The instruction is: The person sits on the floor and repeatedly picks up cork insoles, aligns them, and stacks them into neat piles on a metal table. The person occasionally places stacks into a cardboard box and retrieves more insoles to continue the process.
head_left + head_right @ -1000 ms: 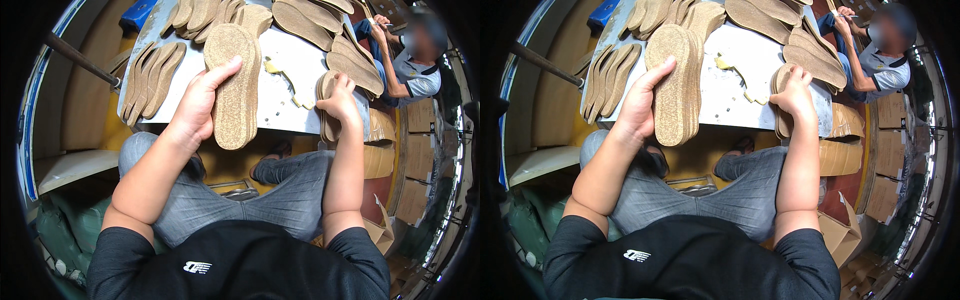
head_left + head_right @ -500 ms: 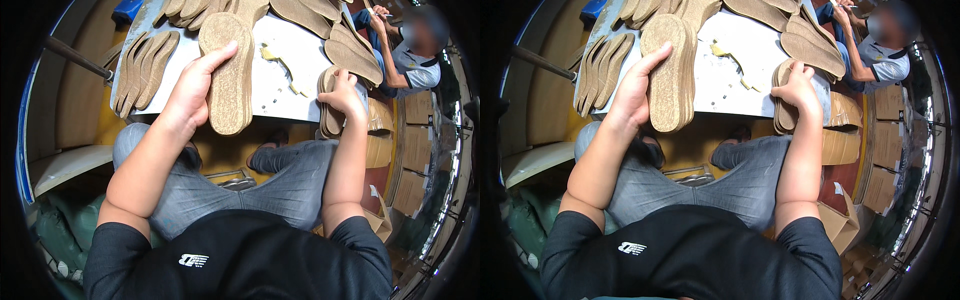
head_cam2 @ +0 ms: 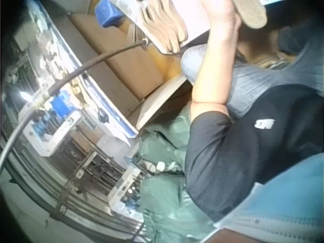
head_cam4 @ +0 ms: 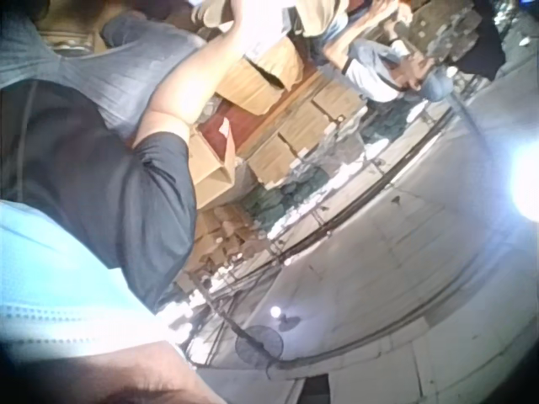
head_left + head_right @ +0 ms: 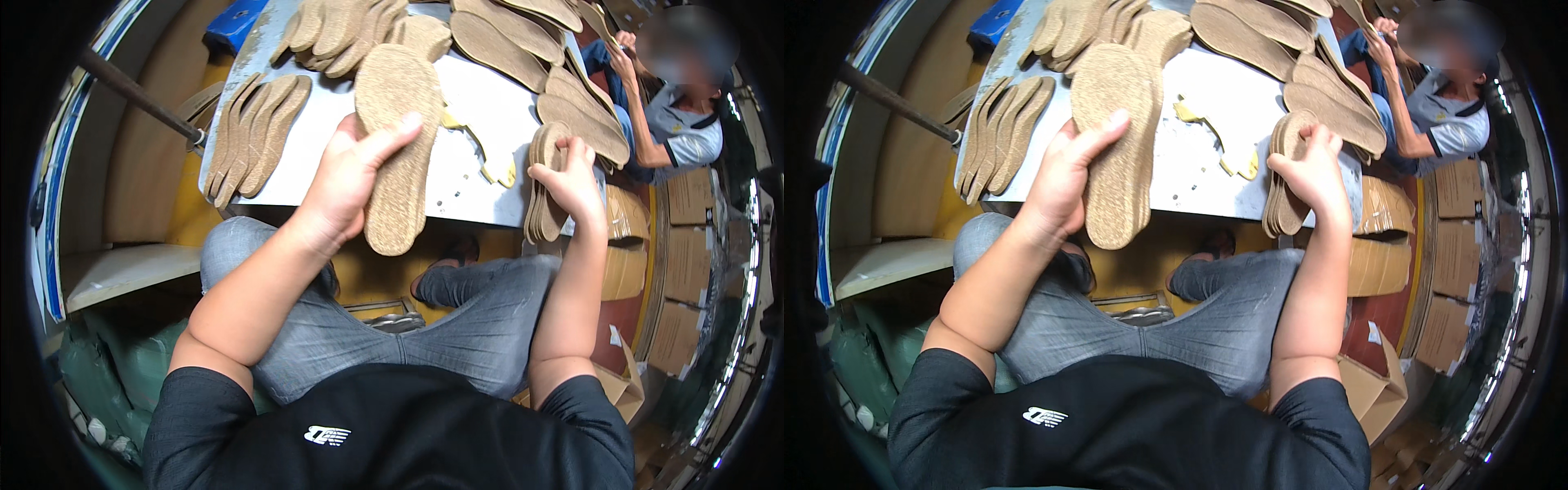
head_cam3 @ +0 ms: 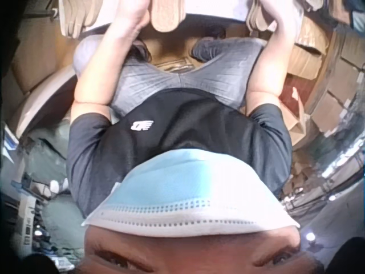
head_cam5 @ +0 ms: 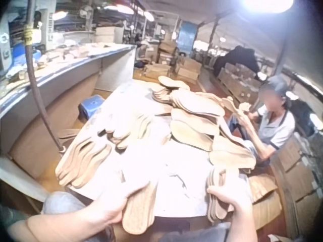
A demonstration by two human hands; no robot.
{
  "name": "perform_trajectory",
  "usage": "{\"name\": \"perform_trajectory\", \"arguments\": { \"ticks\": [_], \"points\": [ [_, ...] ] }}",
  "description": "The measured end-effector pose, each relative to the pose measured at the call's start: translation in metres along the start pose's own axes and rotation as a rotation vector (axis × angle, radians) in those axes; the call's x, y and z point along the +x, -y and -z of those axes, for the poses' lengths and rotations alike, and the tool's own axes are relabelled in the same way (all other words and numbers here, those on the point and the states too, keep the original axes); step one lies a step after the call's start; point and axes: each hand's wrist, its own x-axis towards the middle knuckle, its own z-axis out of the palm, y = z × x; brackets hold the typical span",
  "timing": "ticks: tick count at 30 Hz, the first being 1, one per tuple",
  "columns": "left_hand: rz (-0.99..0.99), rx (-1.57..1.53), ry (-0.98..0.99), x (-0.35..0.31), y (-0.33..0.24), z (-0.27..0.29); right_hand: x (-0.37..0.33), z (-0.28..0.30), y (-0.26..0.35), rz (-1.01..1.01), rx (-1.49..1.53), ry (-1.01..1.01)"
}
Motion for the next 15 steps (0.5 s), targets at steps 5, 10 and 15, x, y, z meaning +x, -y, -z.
{"name": "perform_trajectory", "arguments": {
  "ticks": [5,10,15],
  "points": [
    [-0.015,-0.061,0.028,-0.008,-0.013,-0.008,-0.005,-0.007,0.010,0.090,0.160,-0.008],
    [0.021,-0.161,-0.094,-0.007,-0.021,0.001,-0.019,-0.028,0.051,0.290,0.236,-0.136],
    [-0.039,-0.078,-0.186,0.012,-0.033,0.027,-0.052,-0.085,0.126,0.359,0.381,0.253]
  ]
}}
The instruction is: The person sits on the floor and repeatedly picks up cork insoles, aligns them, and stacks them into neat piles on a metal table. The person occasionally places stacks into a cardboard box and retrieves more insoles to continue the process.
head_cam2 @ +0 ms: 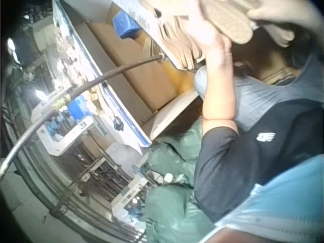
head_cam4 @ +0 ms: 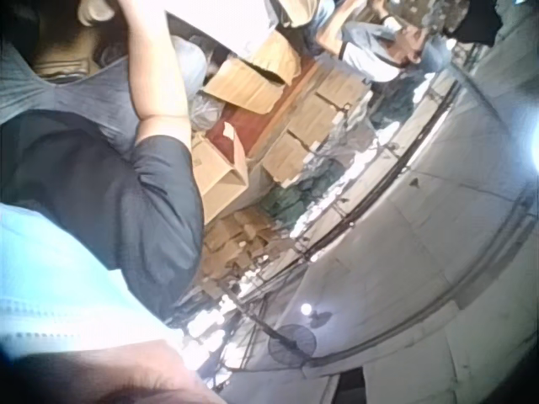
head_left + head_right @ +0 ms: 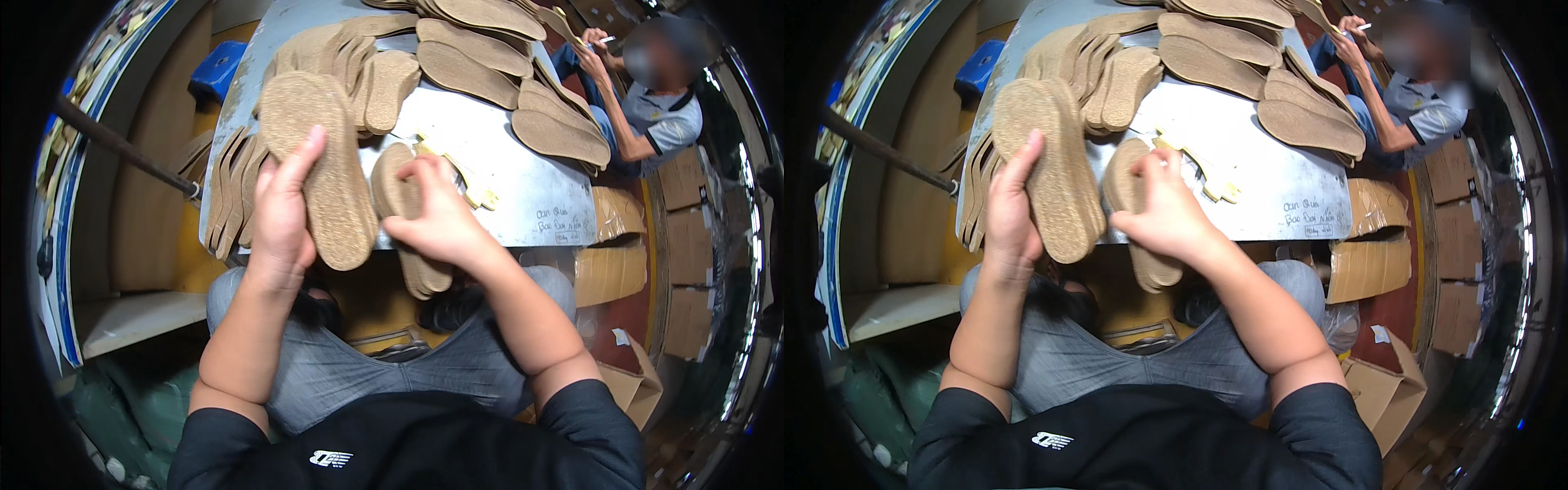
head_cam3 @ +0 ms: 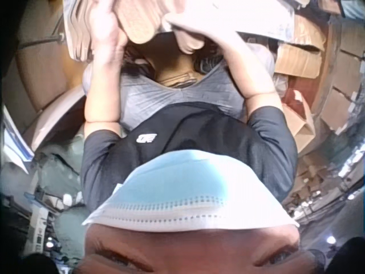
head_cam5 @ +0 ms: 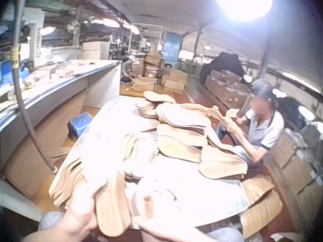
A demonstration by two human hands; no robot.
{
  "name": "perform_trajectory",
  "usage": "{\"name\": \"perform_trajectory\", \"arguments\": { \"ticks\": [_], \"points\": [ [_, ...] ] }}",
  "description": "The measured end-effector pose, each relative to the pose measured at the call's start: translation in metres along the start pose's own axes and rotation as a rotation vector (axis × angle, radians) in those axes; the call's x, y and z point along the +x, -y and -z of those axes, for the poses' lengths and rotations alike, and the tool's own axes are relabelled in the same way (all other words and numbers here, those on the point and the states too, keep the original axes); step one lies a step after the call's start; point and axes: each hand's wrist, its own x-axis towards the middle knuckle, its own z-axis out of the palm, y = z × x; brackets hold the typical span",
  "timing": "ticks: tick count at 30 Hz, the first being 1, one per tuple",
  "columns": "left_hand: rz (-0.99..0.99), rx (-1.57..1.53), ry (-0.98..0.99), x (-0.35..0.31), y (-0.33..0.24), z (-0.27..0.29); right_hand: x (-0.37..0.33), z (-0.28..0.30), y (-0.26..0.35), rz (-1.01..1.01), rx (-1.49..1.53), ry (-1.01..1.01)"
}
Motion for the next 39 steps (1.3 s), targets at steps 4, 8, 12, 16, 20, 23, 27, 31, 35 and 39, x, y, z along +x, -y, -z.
{"name": "perform_trajectory", "arguments": {
  "ticks": [4,8,12,16,20,23,27,31,35,39],
  "points": [
    [-0.004,-0.010,-0.008,0.014,-0.010,0.010,0.015,-0.037,0.010,0.009,-0.292,-0.099],
    [0.062,-0.058,-0.026,0.007,-0.013,0.009,0.011,-0.022,0.011,0.031,-0.297,0.009],
    [0.123,-0.152,-0.006,0.007,-0.014,0.005,0.016,0.013,-0.020,-0.005,-0.116,-0.145],
    [0.130,-0.148,-0.018,0.007,-0.012,0.012,0.034,0.085,-0.065,-0.124,-0.086,-0.353],
    [0.131,-0.162,-0.026,0.008,-0.012,0.008,0.051,0.128,-0.133,-0.235,-0.298,-0.145],
    [0.117,-0.152,-0.044,0.009,-0.013,0.011,0.061,0.119,-0.159,-0.058,-0.408,-0.176],
    [0.139,-0.154,-0.038,0.009,-0.013,0.018,0.070,0.109,-0.177,-0.043,-0.625,-0.299],
    [0.161,-0.150,-0.050,0.006,-0.015,0.015,0.073,0.101,-0.161,-0.110,-0.636,-0.167],
    [0.183,-0.146,-0.044,0.006,-0.012,0.015,0.072,0.103,-0.169,-0.026,-0.568,-0.316],
    [0.162,-0.135,-0.029,0.010,-0.009,0.020,0.064,0.127,-0.168,-0.072,-0.482,-0.543]
  ]
}}
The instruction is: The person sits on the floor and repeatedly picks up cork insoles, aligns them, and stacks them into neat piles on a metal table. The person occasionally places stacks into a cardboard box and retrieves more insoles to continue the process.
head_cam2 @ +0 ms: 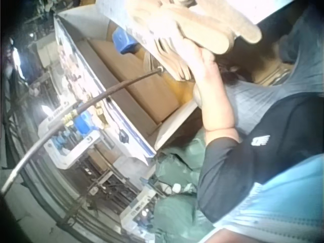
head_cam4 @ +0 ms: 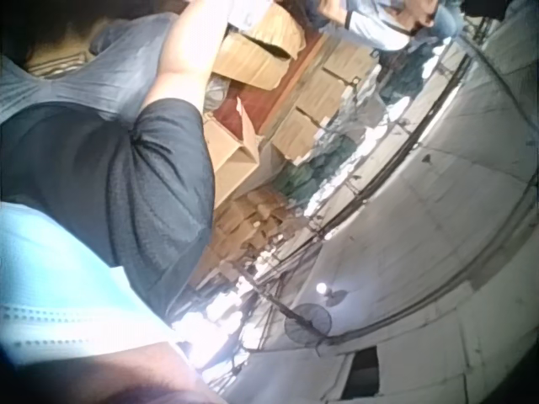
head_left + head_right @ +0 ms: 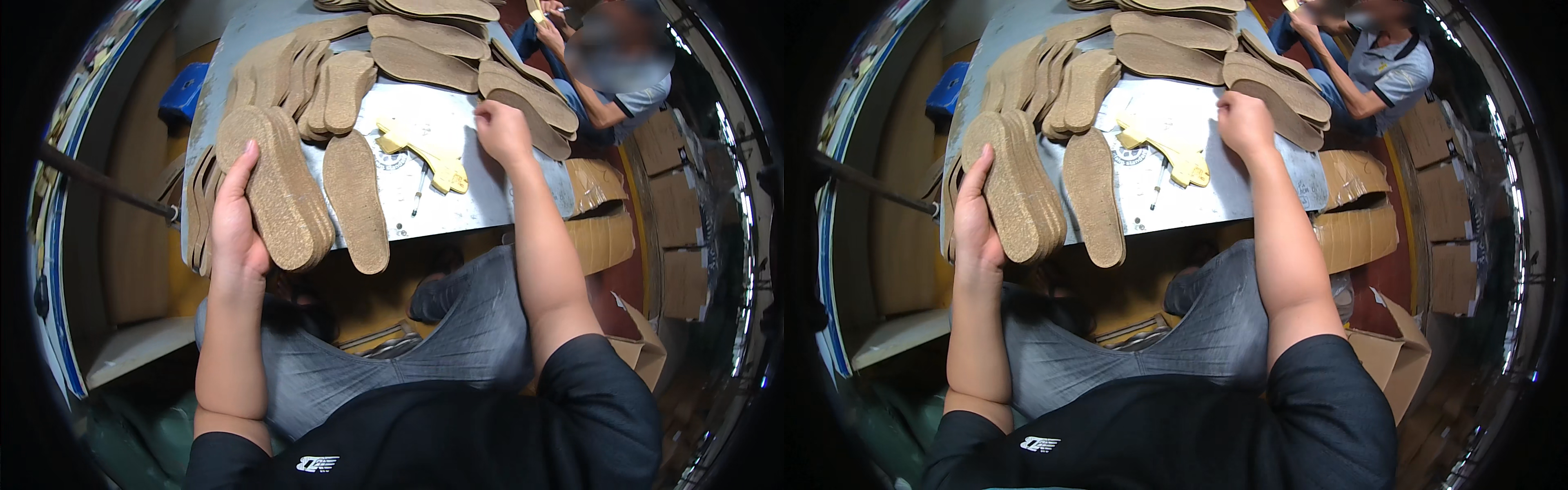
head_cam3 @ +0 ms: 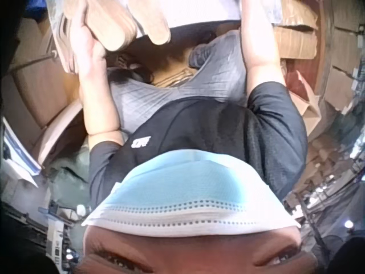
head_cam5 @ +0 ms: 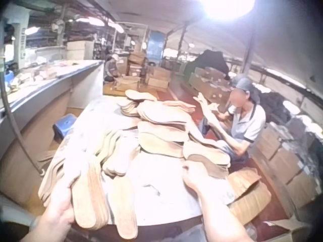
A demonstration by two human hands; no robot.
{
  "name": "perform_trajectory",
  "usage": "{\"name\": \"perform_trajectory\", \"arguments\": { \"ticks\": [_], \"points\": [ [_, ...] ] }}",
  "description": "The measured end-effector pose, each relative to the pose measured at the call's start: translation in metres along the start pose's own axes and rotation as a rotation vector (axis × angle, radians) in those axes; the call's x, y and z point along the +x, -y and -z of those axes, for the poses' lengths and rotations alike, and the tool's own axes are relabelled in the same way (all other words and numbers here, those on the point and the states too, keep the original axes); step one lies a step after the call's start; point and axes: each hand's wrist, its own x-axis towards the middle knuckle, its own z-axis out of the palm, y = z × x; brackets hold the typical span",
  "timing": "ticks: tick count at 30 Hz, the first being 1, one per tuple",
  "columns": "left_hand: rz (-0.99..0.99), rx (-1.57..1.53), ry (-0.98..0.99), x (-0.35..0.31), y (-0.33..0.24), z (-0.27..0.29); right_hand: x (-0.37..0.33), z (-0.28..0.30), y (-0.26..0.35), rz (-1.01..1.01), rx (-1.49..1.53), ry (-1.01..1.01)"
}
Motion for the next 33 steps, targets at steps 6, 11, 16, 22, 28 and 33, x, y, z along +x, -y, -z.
{"name": "perform_trajectory", "arguments": {
  "ticks": [6,11,16,22,28,33],
  "points": [
    [-0.006,-0.035,0.006,-0.009,-0.004,0.001,-0.008,0.011,-0.027,-0.180,-0.075,0.139],
    [-0.018,-0.027,-0.032,-0.008,-0.001,0.003,-0.011,-0.011,-0.012,-0.058,0.019,0.101],
    [-0.017,-0.068,0.013,-0.009,0.000,0.002,-0.014,-0.059,0.003,0.087,-0.316,0.116],
    [0.025,-0.050,0.003,-0.011,-0.001,0.004,-0.002,-0.059,0.009,-0.072,-0.355,0.134],
    [0.054,-0.064,0.023,-0.003,-0.002,0.012,0.022,-0.049,0.039,-0.205,-0.536,0.232],
    [0.049,0.001,-0.031,0.003,0.002,0.014,0.040,-0.046,0.038,-0.115,-0.695,0.332]
  ]
}}
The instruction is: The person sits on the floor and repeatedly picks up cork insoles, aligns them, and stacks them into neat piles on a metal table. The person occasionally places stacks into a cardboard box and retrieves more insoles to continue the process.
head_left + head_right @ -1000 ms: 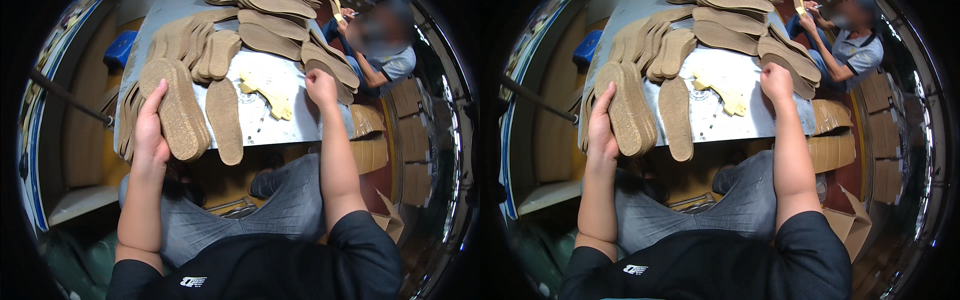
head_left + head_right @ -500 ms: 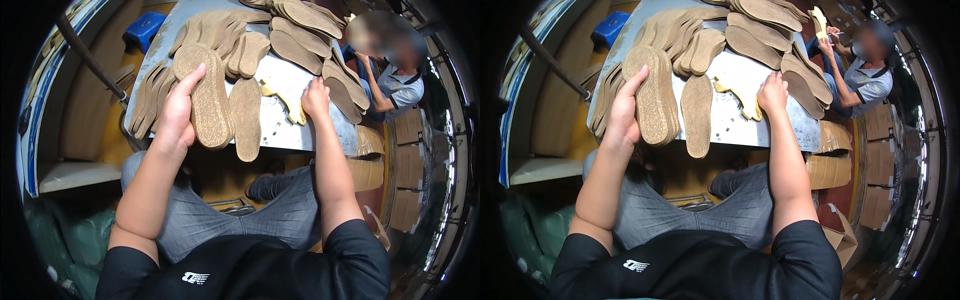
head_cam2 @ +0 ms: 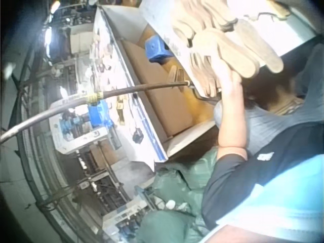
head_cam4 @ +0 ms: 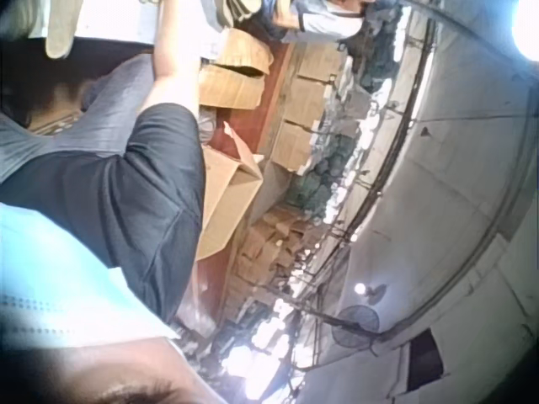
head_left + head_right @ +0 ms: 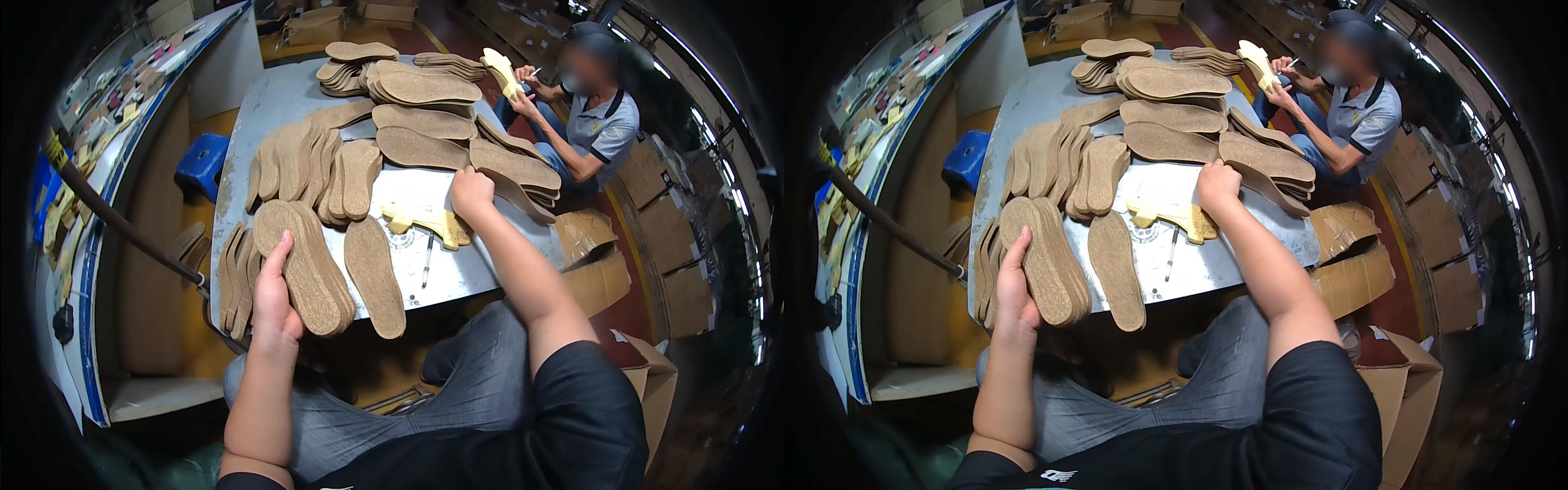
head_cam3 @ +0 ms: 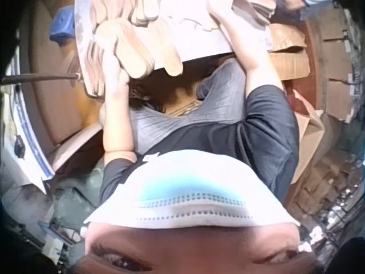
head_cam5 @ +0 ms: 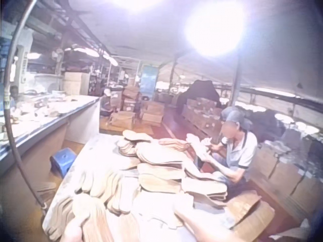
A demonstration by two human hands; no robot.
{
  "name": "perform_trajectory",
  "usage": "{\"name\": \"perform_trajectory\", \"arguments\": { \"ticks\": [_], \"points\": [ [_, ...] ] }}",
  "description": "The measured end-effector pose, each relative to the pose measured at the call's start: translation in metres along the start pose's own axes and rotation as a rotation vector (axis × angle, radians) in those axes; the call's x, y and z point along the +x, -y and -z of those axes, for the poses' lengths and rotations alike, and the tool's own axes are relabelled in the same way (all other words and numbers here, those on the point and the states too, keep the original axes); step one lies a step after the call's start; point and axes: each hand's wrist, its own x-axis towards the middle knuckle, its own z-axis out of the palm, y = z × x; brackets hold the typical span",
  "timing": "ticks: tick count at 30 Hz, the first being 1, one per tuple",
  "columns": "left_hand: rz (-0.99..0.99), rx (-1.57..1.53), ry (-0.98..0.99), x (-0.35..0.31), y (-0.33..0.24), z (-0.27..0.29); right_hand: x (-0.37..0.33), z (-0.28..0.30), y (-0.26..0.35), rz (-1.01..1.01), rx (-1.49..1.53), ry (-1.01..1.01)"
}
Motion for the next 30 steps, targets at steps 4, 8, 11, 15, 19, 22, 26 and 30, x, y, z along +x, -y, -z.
{"name": "perform_trajectory", "arguments": {
  "ticks": [4,8,11,15,19,22,26,30],
  "points": [
    [0.035,0.001,-0.008,-0.003,-0.002,-0.001,0.006,0.001,-0.013,0.216,-0.167,-0.053],
    [0.044,0.012,-0.004,-0.005,-0.001,-0.008,0.007,0.000,-0.033,0.430,-0.306,-0.080],
    [0.044,0.030,0.010,-0.007,0.001,-0.014,0.010,-0.005,-0.048,0.518,-0.320,-0.094],
    [0.060,0.019,0.062,-0.002,0.003,-0.009,0.017,-0.019,-0.053,0.549,-0.324,-0.187],
    [0.024,0.023,0.047,-0.002,0.001,-0.003,0.027,-0.018,-0.049,0.575,-0.282,-0.253],
    [-0.013,0.025,0.029,-0.001,0.002,-0.004,0.030,-0.020,-0.058,0.579,-0.186,-0.267],
    [-0.039,0.044,0.064,-0.003,-0.007,0.006,0.009,-0.018,-0.056,0.485,0.063,-0.346],
    [-0.022,0.074,0.057,-0.002,-0.004,-0.005,-0.048,-0.028,-0.071,0.301,0.424,-0.440]
  ]
}}
